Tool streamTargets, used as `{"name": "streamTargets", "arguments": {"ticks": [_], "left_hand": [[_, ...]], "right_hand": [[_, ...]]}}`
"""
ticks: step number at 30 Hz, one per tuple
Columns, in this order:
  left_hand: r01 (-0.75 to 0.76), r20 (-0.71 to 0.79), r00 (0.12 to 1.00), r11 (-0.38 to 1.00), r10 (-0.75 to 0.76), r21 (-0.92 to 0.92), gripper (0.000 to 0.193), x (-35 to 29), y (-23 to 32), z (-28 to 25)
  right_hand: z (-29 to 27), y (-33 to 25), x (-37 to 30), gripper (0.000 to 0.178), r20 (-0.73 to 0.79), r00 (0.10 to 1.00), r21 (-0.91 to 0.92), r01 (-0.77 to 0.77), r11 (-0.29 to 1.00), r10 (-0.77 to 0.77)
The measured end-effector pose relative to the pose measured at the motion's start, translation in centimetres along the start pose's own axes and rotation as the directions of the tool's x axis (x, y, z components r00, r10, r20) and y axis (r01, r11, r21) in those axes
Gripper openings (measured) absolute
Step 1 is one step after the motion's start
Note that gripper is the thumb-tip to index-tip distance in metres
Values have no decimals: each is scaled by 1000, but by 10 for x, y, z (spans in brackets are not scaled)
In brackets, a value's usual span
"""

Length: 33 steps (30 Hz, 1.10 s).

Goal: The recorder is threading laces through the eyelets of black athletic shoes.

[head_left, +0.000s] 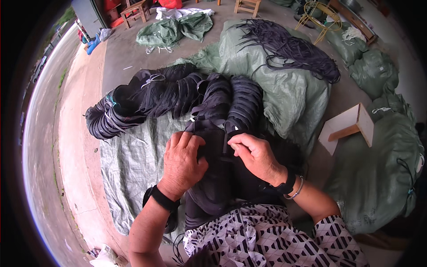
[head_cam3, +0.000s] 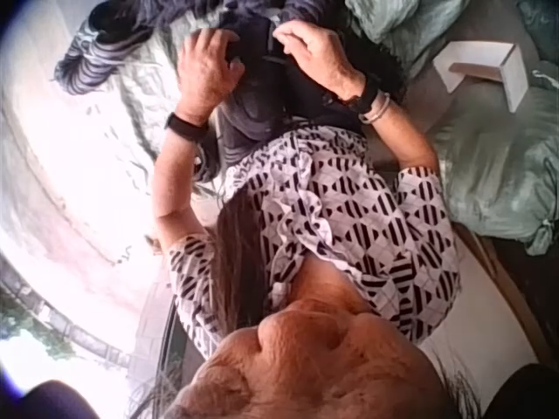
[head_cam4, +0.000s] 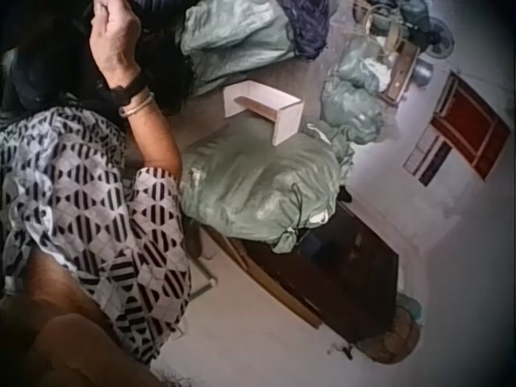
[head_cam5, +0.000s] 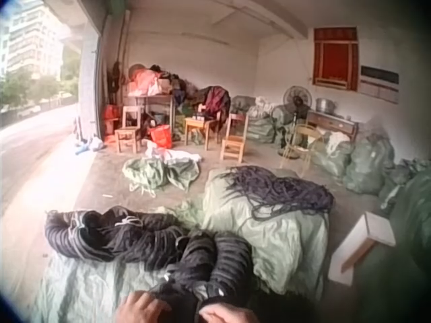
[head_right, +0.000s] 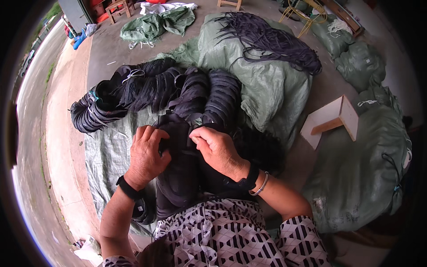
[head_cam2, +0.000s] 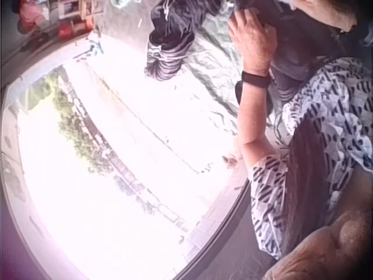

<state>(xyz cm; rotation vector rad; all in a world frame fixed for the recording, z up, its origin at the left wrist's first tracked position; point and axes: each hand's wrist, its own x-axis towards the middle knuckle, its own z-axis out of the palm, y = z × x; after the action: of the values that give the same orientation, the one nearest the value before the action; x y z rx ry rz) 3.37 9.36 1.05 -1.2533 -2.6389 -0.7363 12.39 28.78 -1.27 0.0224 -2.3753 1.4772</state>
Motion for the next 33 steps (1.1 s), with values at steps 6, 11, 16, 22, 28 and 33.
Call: {"name": "streamTargets", "arguments": {"ticks": [6,11,16,22,28,33], "left_hand": [[-17,160,987,999,11,37,17,-3,-20,-18],[-148,188,969,987,158,-65,10,-4,-29,-21],[-57,217,968,958,122,-282,11,-5,-37,-14],[39,245,969,963,29,-267,14,-5,-30,-10],[122,275,957,988,-92,-96,20,-2,-24,-4],[164,232,959,987,-160,3,23,-2,-14,0]], "right_hand": [[4,-6,-2,8,88,993,-219,99,971,-82],[5,0,0,6,9,995,-151,97,984,-97],[15,-6,-5,7,144,985,-150,-69,986,90],[11,6,4,14,343,905,74,-294,953,252],[7,1,9,9,441,833,260,-474,841,334],[18,-11,17,19,222,938,-272,-202,941,265]]}}
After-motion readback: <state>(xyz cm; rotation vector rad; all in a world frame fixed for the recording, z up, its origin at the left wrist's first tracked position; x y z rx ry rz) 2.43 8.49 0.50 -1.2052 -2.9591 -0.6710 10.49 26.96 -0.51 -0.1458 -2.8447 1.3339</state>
